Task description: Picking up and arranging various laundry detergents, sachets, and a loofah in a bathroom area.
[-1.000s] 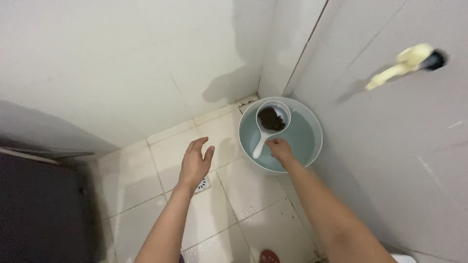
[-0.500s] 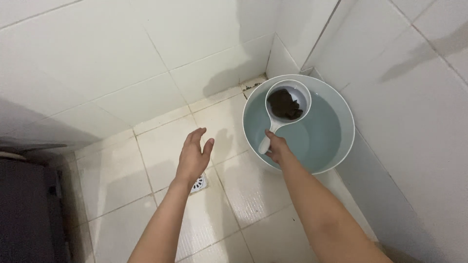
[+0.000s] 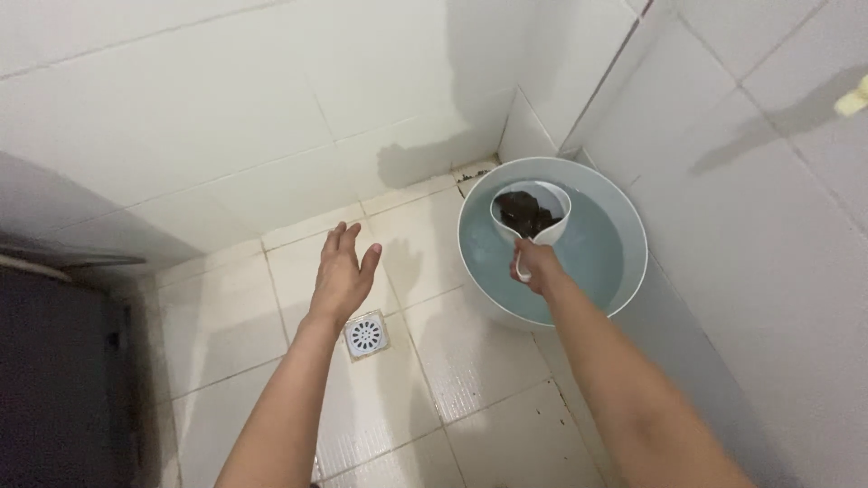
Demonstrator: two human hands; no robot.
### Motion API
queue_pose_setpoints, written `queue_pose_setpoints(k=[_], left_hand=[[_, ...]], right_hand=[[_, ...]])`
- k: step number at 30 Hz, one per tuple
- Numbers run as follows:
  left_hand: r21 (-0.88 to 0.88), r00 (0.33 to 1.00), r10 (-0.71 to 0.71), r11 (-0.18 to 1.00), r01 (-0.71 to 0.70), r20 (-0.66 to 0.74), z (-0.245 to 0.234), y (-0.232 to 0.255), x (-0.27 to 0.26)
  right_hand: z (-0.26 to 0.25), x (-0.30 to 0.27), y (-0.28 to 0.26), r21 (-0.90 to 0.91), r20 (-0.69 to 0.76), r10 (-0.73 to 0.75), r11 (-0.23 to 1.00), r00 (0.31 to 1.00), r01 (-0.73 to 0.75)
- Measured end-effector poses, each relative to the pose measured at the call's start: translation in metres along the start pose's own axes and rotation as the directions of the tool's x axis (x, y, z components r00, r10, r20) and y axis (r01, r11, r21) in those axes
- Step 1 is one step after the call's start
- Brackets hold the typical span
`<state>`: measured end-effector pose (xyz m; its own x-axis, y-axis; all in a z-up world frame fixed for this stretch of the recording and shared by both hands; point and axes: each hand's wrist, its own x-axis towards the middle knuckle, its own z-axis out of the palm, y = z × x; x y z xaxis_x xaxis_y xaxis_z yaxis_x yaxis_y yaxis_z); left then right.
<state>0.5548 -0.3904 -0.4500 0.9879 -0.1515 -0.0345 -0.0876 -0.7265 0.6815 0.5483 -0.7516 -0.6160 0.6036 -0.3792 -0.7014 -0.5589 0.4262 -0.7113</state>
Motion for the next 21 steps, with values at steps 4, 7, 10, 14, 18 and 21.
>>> queue_pose_setpoints(k=[4, 7, 10, 14, 18, 21], left_hand=[[0.11, 0.993, -0.112, 0.988, 0.108, 0.033, -0.026, -0.002, -0.018], [0.069, 0.999, -0.01, 0.998, 0.013, -0.045, -0.056, 0.004, -0.039], [0.063, 0.997, -0.053, 0.996, 0.056, -0.049, -0.096, 0.031, -0.059], [0.062, 0.993, -0.081, 0.994, 0.086, -0.084, -0.145, 0.058, -0.088], [0.045, 0.984, -0.081, 0.995, 0.09, -0.161, -0.179, 0.072, -0.119], [0.06, 0.977, -0.115, 0.99, 0.127, -0.179, -0.209, 0.083, -0.145]], right_hand=[[-0.014, -0.055, -0.009, -0.084, 0.075, -0.057, 0.994, 0.996, 0.064], [-0.019, -0.089, -0.013, -0.094, 0.1, -0.005, 0.996, 0.995, 0.014], [-0.019, -0.161, -0.037, -0.349, 0.128, -0.006, 0.936, 0.992, 0.051], [-0.019, -0.229, -0.064, -0.459, 0.175, -0.029, 0.882, 0.984, 0.108], [-0.021, -0.264, -0.083, -0.513, 0.283, -0.064, 0.833, 0.957, 0.208], [-0.01, -0.317, -0.106, -0.537, 0.296, -0.033, 0.82, 0.955, 0.195]])
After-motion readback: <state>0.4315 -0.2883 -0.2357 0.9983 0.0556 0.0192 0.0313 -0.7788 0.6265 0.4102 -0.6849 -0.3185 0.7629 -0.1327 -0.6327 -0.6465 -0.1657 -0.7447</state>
